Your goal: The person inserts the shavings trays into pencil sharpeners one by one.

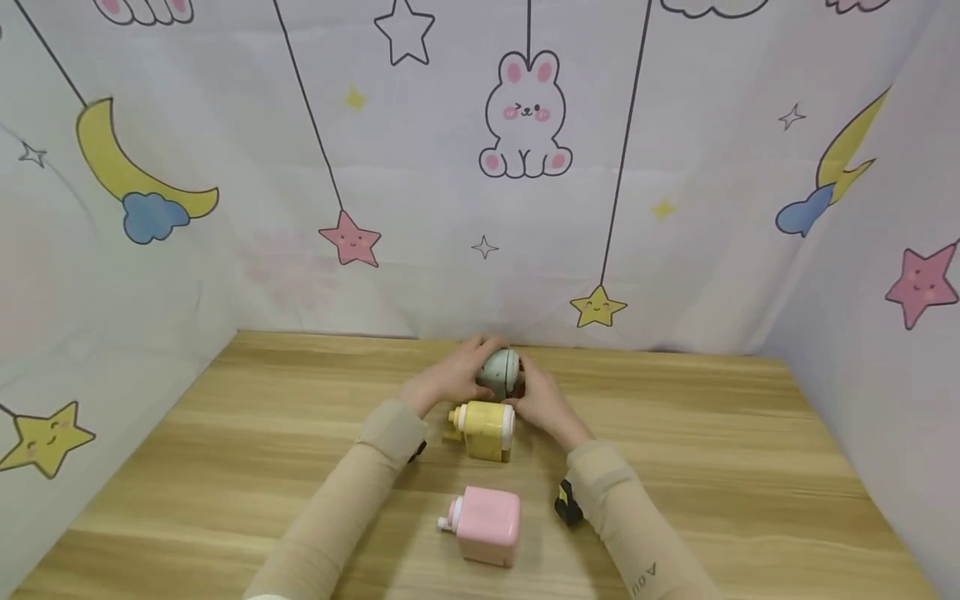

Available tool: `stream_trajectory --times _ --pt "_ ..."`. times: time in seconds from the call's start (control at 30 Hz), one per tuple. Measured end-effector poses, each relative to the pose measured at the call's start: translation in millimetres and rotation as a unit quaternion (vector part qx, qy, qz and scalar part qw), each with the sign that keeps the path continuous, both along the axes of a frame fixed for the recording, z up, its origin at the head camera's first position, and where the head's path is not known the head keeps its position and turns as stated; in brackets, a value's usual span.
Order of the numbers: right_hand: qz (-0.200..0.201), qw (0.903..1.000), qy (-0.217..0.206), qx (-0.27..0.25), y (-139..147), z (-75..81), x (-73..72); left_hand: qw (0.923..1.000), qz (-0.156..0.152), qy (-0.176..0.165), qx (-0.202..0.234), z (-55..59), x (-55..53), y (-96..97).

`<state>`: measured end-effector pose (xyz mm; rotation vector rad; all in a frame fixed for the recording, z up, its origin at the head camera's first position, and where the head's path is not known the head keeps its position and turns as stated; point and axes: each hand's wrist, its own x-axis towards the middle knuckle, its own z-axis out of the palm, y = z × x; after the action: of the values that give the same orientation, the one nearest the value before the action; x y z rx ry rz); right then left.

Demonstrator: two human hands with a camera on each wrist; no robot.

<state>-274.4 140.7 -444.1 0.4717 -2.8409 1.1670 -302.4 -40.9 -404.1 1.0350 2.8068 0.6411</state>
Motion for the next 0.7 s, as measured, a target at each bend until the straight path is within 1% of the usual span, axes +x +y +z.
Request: stream_trajectory --times 0.1,0.23,0.37,0.47,0.57,0.7 --pt "0.014 0.9995 0.022 0.019 2.3 -1.8 2.0 0.9998 0.016 0.003 -0.015 -1.5 1.2 -4.1" --pt "0.01 0.9979 0.04 0.05 4.6 -2.2 7.1 0.9991 0.033 0.018 -0.021 -2.8 2.6 -11.9" --pt "-0.006 0.9961 0.046 0.076 7.2 3.0 11.2 0.9984 0.024 0.046 -0.023 -0.4 2.4 -18.3" --pt "-0.011 0.9956 0.049 0.079 8.2 5.8 16.2 0.9976 0.02 0.06 -0.027 -0.8 5.5 -23.5" --pt "-0.01 0.9952 0.051 0.083 10.0 4.2 24.5 0.9976 0.028 0.06 -0.022 -5.1 11.2 -29.8" --pt "-0.012 0.9951 0.047 0.086 13.9 -2.9 37.6 0.9974 0.047 0.053 -0.016 -15.6 21.2 -39.3"
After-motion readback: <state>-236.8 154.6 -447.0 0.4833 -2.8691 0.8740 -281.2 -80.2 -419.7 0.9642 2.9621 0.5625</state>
